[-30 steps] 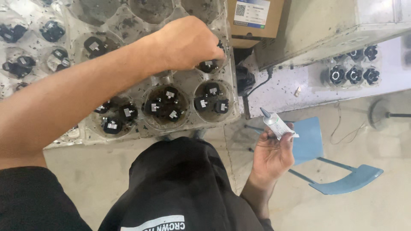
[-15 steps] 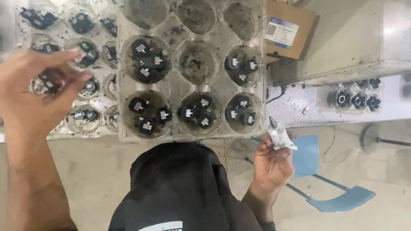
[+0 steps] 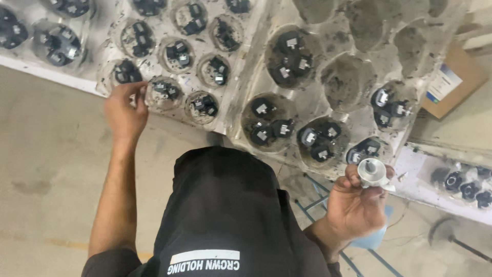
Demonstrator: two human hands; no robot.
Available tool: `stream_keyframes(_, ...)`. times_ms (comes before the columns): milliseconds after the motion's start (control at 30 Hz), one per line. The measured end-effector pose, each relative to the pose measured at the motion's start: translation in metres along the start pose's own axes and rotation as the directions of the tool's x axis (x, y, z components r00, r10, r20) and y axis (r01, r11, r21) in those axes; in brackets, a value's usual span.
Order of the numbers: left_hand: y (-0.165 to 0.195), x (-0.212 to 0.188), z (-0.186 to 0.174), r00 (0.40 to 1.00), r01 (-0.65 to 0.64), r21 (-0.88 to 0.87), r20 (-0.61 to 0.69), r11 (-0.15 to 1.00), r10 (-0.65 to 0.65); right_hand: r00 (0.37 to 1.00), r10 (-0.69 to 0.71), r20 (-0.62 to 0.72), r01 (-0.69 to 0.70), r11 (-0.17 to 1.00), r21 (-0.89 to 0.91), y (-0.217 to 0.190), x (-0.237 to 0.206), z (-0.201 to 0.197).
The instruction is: The person sits at a workbench holding a tube of adhesive and applies glue to small black round components taken one at a time from a blister tray, then places each treated component back into the tray. Near the end the person moves to another table holding trays of similar finished components.
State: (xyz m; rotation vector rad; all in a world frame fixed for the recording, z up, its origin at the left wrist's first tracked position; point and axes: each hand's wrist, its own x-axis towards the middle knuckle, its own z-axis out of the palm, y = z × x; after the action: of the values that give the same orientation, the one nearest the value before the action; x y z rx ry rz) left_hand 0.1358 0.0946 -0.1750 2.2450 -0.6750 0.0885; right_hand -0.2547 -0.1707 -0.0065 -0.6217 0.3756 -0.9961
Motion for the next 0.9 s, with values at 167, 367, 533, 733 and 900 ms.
stream_keyframes(167,0.027,0.004,0.022,0.983,-0.115,0.069,0.152,0.991,0.103,0.999,0.034,0.036,-0.034,0.999,0.002,-0.002,0.010,0.001)
stream_keyframes(367,0.038,0.020,0.056,0.950,-0.243,0.152,0.238,0.958,0.204,0.996,0.071,0.051,-0.067,0.996,-0.062,0.000,0.010,0.006)
stream_keyframes(533,0.035,0.031,0.052,0.917,-0.225,0.180,0.371,0.958,0.145,0.995,0.090,0.038,-0.092,0.994,0.058,0.006,0.010,0.010)
stream_keyframes(733,0.071,0.008,0.021,0.922,0.362,-0.846,0.265,0.390,-0.282,1.000,-0.025,-0.017,0.026,0.997,0.076,0.006,0.010,0.007)
stream_keyframes(900,0.151,-0.010,-0.013,0.951,0.301,-0.913,0.264,0.276,-0.162,0.975,-0.222,-0.003,0.216,0.953,-0.210,0.000,0.010,0.006)
